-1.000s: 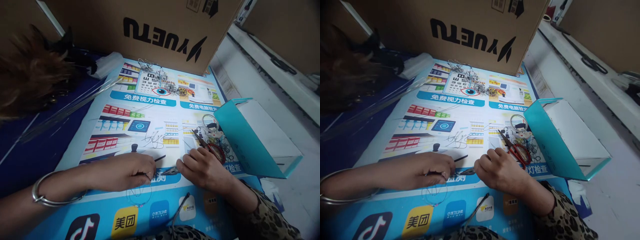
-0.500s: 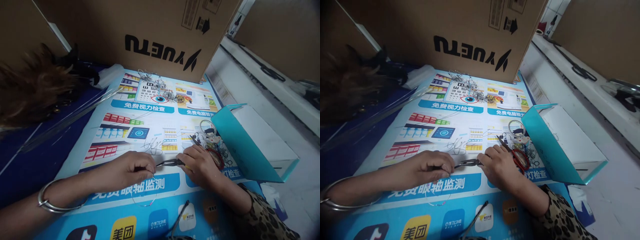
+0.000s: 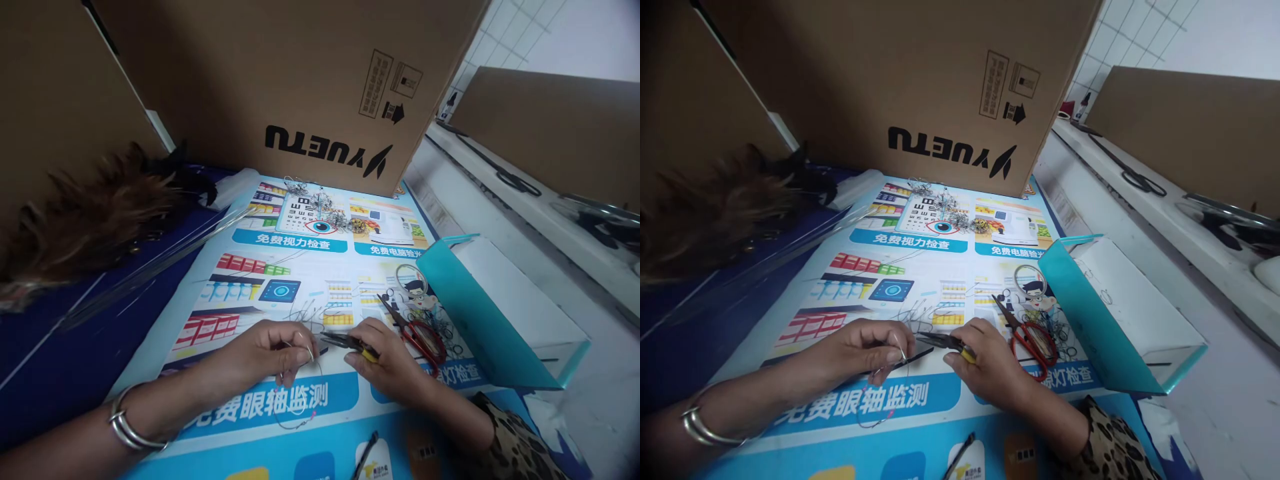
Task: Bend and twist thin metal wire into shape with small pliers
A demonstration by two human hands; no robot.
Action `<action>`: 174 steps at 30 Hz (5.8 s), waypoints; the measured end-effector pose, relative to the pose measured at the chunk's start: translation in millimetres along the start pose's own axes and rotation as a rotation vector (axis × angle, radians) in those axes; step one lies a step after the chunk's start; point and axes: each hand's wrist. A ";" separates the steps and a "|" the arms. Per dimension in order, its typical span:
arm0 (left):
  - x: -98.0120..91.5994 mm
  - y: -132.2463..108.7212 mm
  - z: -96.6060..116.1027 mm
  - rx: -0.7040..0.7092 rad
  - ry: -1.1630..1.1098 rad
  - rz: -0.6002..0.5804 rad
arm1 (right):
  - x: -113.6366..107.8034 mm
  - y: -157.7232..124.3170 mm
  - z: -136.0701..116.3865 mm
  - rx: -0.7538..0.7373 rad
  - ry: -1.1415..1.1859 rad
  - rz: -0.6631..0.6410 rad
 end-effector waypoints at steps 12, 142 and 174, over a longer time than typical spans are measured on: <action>3.3 -0.1 3.4 -0.098 0.085 0.049 | 7.0 0.2 8.3 -0.052 -0.162 0.040; -3.1 5.7 0.9 -0.138 0.269 0.014 | -28.1 3.6 3.7 -0.503 -0.461 -0.088; -7.1 6.6 -6.2 -0.092 0.373 -0.053 | -20.4 6.6 8.1 -0.402 -0.307 -0.147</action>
Point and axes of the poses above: each hand's wrist, its own y-axis towards the middle knuckle, its own x-axis out of the palm, z = x × y, and after that the axes turned 8 degrees about z, right-handed
